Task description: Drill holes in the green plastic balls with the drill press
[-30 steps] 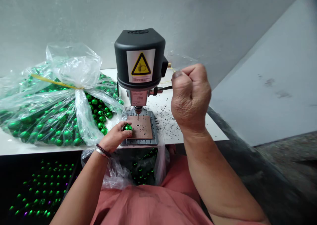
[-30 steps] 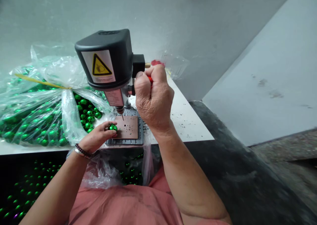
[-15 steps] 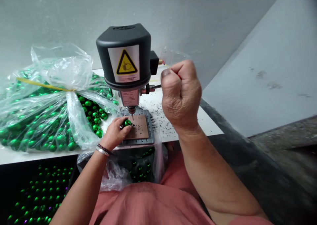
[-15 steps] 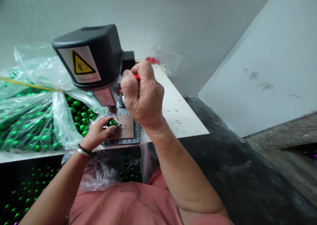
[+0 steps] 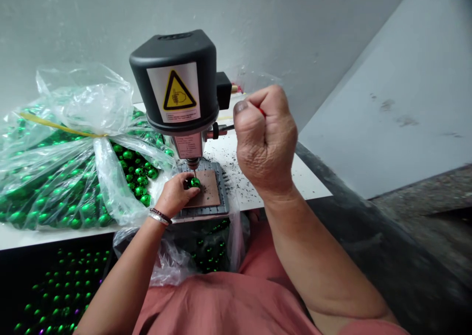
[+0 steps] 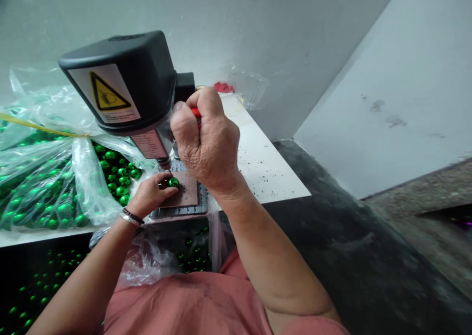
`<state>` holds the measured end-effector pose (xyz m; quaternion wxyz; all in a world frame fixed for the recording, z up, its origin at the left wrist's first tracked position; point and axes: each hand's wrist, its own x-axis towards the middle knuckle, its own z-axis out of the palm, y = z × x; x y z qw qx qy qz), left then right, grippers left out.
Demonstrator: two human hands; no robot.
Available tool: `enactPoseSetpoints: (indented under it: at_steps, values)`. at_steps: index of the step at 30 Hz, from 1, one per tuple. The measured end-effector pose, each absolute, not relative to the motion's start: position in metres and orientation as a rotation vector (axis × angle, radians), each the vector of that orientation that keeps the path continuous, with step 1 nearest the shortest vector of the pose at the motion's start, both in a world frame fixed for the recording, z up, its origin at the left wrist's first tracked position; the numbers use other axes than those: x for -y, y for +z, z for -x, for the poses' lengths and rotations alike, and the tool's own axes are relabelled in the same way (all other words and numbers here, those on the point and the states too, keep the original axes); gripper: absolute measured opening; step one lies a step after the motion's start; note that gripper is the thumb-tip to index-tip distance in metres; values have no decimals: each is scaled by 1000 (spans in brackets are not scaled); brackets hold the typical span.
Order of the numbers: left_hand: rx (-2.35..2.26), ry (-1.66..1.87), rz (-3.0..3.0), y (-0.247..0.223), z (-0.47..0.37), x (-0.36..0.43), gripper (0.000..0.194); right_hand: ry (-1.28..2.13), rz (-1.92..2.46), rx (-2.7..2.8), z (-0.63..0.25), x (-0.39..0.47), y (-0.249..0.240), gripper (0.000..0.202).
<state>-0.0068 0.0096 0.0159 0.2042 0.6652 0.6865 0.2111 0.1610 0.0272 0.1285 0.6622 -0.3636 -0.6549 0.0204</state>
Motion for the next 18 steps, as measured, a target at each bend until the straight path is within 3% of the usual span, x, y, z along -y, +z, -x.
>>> enactPoseSetpoints:
  at_steps: [9,18]
  values:
    - [-1838,644,-1770,10,11,-12,50,84,862,1491,-161,-25,129,17]
    - [-1885,649,-1704,15,9,-12,41,175,1059,1515,-159,-57,164,26]
